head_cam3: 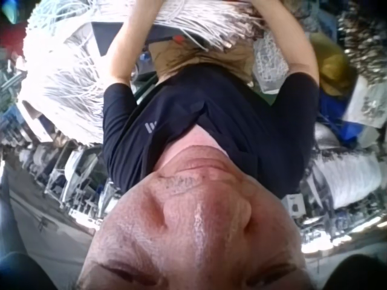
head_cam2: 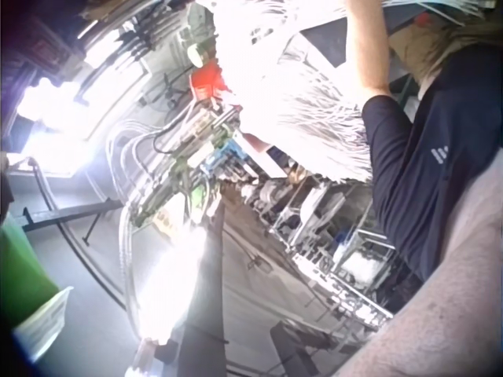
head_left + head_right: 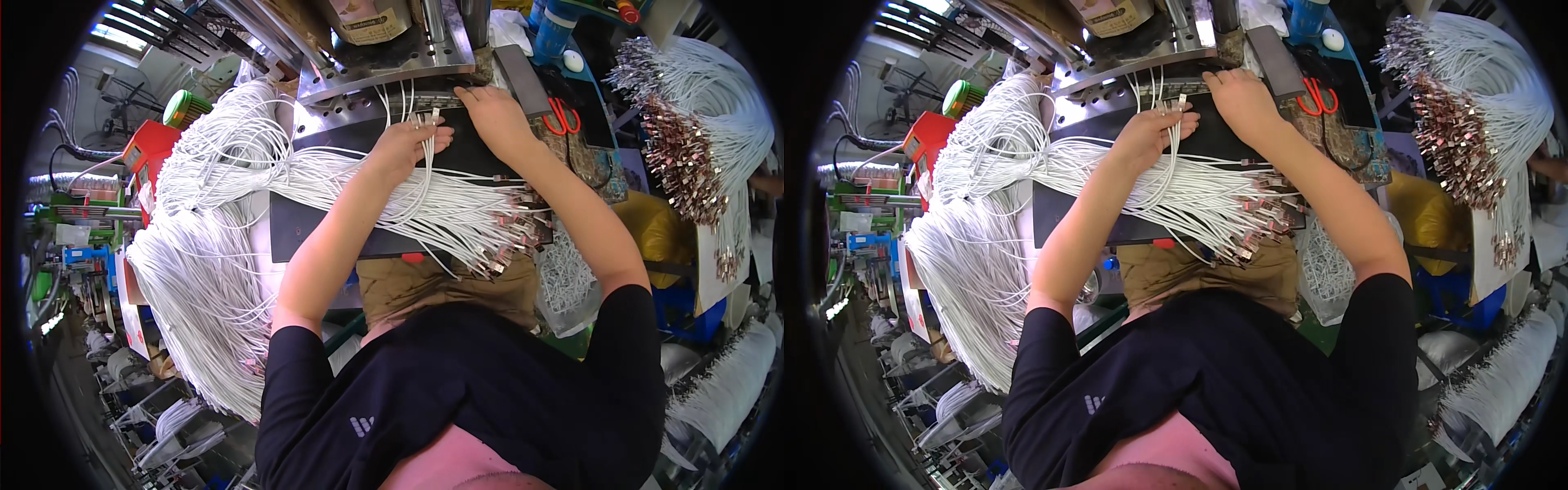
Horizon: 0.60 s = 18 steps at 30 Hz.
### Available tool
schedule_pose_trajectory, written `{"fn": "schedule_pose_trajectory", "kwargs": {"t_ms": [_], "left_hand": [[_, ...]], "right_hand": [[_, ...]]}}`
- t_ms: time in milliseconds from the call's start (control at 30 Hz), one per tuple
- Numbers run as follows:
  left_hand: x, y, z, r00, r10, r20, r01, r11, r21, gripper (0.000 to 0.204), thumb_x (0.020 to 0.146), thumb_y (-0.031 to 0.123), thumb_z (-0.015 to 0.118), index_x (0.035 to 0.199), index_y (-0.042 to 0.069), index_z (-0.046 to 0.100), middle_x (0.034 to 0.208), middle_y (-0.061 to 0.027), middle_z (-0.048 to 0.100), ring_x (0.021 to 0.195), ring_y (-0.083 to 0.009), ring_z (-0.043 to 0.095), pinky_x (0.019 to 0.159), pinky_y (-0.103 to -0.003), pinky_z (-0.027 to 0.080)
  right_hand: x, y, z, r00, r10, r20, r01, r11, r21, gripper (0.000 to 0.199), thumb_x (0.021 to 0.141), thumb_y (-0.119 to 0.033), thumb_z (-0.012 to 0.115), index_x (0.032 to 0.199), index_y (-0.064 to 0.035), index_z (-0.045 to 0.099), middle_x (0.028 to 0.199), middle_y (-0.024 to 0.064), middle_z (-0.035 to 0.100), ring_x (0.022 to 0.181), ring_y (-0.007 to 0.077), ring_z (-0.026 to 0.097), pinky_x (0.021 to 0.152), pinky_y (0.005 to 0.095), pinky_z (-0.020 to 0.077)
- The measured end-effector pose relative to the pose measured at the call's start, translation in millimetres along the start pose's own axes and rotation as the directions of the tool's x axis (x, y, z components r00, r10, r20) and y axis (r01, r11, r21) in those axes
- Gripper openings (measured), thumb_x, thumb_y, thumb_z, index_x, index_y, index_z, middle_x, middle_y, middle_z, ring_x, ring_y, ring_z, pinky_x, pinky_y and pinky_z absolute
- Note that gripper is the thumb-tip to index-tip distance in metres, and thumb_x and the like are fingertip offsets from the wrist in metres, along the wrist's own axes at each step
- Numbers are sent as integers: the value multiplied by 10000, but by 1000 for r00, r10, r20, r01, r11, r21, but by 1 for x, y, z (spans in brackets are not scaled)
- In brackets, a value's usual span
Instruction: Sort and arrange bundles of white wires onto an automated industrial machine jig.
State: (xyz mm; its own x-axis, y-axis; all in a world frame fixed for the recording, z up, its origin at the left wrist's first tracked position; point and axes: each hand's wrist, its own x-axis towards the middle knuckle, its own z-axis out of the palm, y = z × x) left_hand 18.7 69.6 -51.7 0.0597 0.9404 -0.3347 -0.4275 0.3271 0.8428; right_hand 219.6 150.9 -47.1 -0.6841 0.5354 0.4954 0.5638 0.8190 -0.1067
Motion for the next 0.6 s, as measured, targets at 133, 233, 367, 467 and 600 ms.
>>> {"fn": "schedule_pose_trajectory", "kwargs": {"t_ms": [133,233,367,467,600], "left_hand": [[-4,-1,5,998,-54,-42,58,994,97,319,950,169,664,1172,-57,629,1022,-140,704,877,-198,695,847,-304,571],[-5,0,10,990,-86,-108,109,968,225,322,927,217,701,1124,-37,666,964,-89,702,809,-164,676,789,-275,555],[-6,4,17,989,-116,-95,140,940,310,303,903,251,728,1067,-3,705,914,-50,693,769,-135,650,761,-255,533],[-2,5,21,983,-155,-101,182,910,372,287,900,257,726,1049,11,719,917,-44,696,774,-130,647,774,-253,528],[-1,5,29,982,-166,-88,188,899,396,279,901,264,724,1043,24,732,901,-29,691,780,-121,640,775,-247,517]], "right_hand": [[3,11,24,986,-126,-113,117,989,-90,372,822,-176,642,1151,-1,643,854,130,646,791,284,648,693,378,551],[-2,14,24,992,-119,-36,121,990,74,426,859,-196,622,1237,2,615,895,103,628,747,247,636,666,357,533],[4,21,2,634,254,731,-772,156,616,410,894,-223,565,1219,18,631,795,49,586,654,154,584,563,291,470],[3,11,-2,560,440,702,-772,-30,635,379,892,-256,551,1069,51,688,711,124,630,719,255,646,700,326,492],[-8,0,18,771,487,411,-605,355,713,410,884,-289,561,1092,37,697,783,113,677,716,214,643,688,320,497]]}}
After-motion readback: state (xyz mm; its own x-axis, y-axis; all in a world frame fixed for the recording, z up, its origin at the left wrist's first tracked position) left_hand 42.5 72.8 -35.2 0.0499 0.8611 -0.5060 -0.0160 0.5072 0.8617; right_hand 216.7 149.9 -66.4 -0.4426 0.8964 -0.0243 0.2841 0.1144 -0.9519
